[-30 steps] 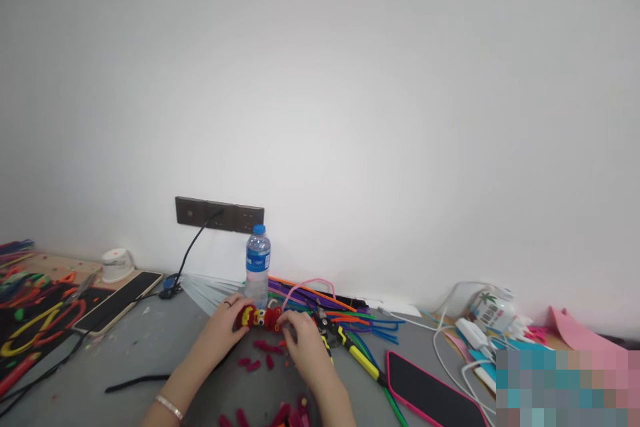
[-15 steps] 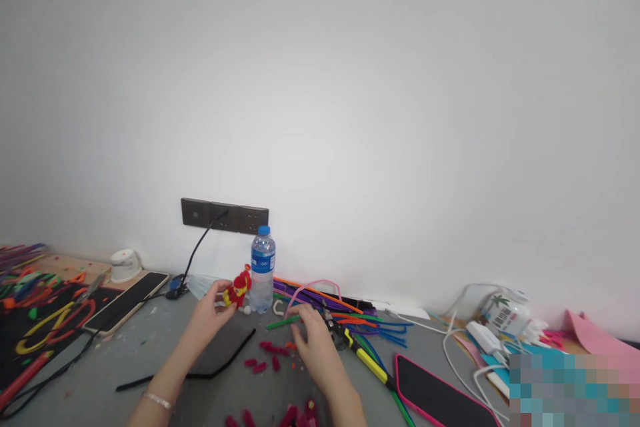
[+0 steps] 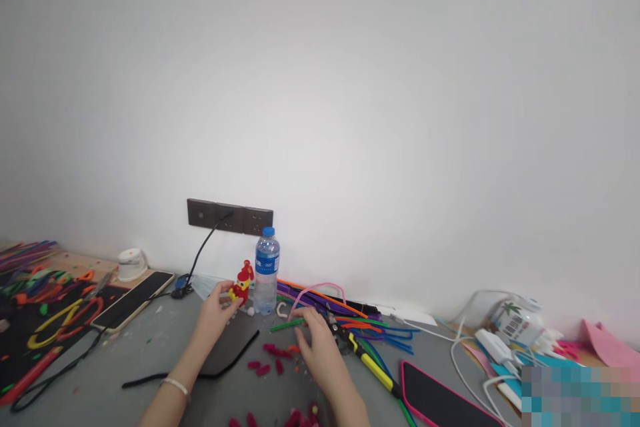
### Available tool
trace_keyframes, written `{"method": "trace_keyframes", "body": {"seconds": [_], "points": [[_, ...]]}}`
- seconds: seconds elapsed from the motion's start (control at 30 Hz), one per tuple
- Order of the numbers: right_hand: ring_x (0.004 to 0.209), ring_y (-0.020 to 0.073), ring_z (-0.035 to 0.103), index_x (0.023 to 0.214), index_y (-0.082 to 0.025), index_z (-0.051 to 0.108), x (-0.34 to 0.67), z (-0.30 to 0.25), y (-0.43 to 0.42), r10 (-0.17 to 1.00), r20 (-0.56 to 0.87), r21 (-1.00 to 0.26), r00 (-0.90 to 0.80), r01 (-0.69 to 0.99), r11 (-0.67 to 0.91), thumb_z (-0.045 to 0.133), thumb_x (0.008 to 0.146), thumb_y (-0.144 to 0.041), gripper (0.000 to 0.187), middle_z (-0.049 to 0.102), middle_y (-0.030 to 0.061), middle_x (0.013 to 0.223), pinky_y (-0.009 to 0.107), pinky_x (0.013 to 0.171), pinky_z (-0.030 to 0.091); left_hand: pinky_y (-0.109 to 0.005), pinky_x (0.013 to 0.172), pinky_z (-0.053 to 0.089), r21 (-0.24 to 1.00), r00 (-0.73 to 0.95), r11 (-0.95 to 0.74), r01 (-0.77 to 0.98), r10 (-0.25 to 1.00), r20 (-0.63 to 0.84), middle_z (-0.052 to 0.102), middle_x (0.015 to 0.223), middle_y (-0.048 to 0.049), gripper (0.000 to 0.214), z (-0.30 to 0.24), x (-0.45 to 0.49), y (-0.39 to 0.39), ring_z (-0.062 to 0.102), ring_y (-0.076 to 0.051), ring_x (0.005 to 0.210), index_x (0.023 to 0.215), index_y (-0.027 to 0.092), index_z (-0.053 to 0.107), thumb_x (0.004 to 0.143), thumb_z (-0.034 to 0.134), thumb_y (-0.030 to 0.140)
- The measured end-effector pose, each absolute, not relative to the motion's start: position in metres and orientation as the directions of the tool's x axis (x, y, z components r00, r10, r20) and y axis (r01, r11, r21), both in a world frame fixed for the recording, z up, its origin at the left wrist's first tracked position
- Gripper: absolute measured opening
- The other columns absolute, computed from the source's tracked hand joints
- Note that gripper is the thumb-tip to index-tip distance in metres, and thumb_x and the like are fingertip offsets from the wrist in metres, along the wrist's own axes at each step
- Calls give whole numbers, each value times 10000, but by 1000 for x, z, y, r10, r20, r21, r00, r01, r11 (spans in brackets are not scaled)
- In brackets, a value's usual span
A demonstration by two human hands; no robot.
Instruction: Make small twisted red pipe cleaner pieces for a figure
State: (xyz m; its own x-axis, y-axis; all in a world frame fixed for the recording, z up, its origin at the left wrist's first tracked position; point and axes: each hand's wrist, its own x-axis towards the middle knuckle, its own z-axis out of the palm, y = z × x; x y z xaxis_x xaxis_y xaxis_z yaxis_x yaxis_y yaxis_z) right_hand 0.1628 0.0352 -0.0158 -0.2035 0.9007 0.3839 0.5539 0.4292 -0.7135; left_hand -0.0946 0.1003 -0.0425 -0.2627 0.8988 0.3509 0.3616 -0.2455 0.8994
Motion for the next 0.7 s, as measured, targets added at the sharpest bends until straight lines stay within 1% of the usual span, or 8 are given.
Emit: {"method": "trace_keyframes", "body": {"seconds": [0.07,0.13,0.27,0.4,0.5,0.57,0.7], "points": [[936,221,606,1036,-220,609,163,-16,35,899,392,-711,-195,556,430,470,804,-127,286,650,63,1049,360,867,477,-349,579,568,893,-252,-256,370,898,362,682,955,-104,367,-45,-91,101,693,-229,680,928,191,556,624,633,383],[931,220,610,1039,-219,609,163,-16,35,897,398,-709,-192,556,433,472,803,-130,287,652,64,1045,360,866,478,-372,604,567,882,-255,-262,391,890,377,667,920,-90,337,-48,-89,102,677,-227,665,904,196,544,640,634,385],[928,220,611,1028,-210,608,162,-17,36,891,404,-712,-207,540,448,459,807,-125,280,651,72,1041,358,858,483,-420,658,562,860,-284,-265,435,867,410,619,882,-64,312,-50,-91,102,662,-241,701,889,205,502,679,633,395],[907,215,607,1061,-212,598,162,-19,36,892,396,-716,-219,534,449,453,814,-126,299,644,73,1048,365,854,486,-413,627,575,850,-269,-284,443,863,428,602,863,-54,296,-53,-92,103,669,-250,743,864,211,463,679,652,346],[911,218,606,1066,-217,599,163,-19,36,896,391,-716,-210,543,440,453,822,-138,294,641,75,1052,370,862,486,-384,656,590,834,-190,-338,437,871,453,612,910,-61,202,-55,-89,103,668,-245,849,795,209,500,671,650,262],[907,220,605,1071,-215,598,163,-19,36,897,389,-711,-208,552,436,455,826,-144,293,640,79,1050,375,864,485,-369,697,591,819,-138,-370,439,872,469,621,925,-56,130,-56,-87,102,662,-227,881,800,203,557,688,621,217],[896,217,604,1090,-210,590,164,-21,37,895,388,-707,-222,552,443,450,829,-143,303,636,83,1056,376,865,484,-373,754,580,793,-93,-394,465,869,486,649,945,-65,150,-53,-85,100,663,-213,884,862,194,632,732,560,167]]}}
